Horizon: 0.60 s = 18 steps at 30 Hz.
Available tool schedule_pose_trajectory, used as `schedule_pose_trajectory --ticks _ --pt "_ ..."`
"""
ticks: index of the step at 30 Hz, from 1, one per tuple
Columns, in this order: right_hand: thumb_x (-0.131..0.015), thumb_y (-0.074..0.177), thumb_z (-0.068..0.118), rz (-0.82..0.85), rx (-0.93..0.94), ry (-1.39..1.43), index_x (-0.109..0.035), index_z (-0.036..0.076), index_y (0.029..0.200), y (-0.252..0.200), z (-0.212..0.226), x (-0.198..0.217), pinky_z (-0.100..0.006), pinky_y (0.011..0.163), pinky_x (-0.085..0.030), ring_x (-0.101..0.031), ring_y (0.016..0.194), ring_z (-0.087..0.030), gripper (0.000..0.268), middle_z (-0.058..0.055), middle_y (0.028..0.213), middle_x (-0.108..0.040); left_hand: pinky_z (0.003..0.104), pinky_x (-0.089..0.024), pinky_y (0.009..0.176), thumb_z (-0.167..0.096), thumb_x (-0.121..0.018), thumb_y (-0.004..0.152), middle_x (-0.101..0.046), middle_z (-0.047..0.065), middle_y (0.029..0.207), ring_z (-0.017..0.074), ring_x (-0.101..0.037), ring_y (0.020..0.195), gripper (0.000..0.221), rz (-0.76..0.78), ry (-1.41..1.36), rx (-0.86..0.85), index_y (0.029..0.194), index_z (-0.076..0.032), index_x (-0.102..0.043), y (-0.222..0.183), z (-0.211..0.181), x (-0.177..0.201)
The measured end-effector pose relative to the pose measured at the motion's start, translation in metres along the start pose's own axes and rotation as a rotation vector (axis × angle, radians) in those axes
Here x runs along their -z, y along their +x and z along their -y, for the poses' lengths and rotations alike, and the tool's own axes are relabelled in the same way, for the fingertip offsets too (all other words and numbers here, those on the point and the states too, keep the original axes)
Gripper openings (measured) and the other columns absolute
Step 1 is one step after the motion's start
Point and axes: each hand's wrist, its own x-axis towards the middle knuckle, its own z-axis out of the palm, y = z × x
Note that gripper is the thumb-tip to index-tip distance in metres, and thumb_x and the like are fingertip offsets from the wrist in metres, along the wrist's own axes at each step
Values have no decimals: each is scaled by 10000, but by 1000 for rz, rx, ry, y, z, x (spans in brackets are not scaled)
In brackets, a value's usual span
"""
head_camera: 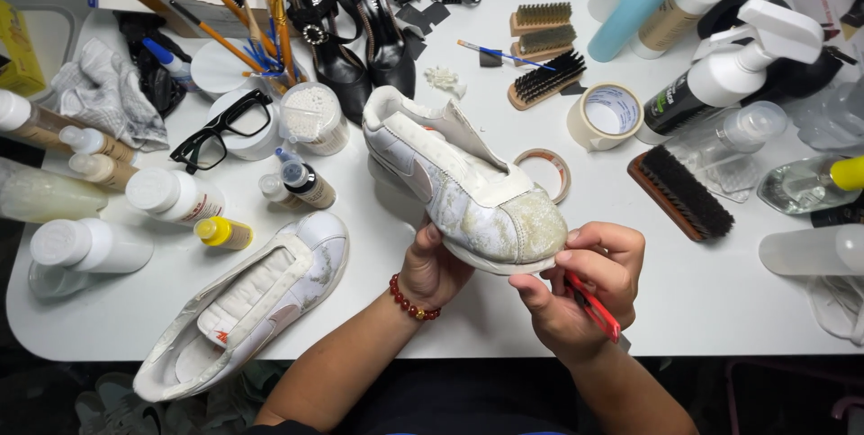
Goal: Apply masking tape to the midsole of a pair of sneakers and trim with a utility knife to prepare them for repair or customization.
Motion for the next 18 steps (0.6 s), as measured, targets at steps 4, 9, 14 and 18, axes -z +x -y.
schedule_pose_trajectory --ticks 4,9,14,18 --pt "-837 884 345 6 -8 -34 -518 71 1129 -2 12 9 -158 538 -446 -486 696 -53 486 -86 1213 -475 460 -446 1184 -306 -864 866 -562 81 1456 244 -544 1372 871 12 -11 29 1552 -79 -377 -7 8 11" --pt "-830 880 258 40 -61 24 -541 77 1114 -4 16 12 -152 529 -454 -492 740 -57 414 -106 1204 -461 469 -475 1166 -305 -879 867 -582 109 1440 259 -565 1358 893 77 75 -15 1555 -25 -384 -8 7 16" --pt "-834 864 222 60 -29 34 -574 86 1077 -2 12 12 -188 574 -460 -488 765 -70 363 -105 1176 -460 441 -487 1158 -313 -880 844 -579 104 1441 245 -574 1354 908 62 101 -56 1543 -27 -376 -8 5 14" --pt "-831 870 223 81 2 87 -588 100 1053 0 10 11 -207 623 -494 -505 874 -124 329 -91 1158 -450 434 -486 1161 -302 -881 862 -592 120 1442 243 -582 1353 897 73 127 -88 1544 7 -386 -9 4 23"
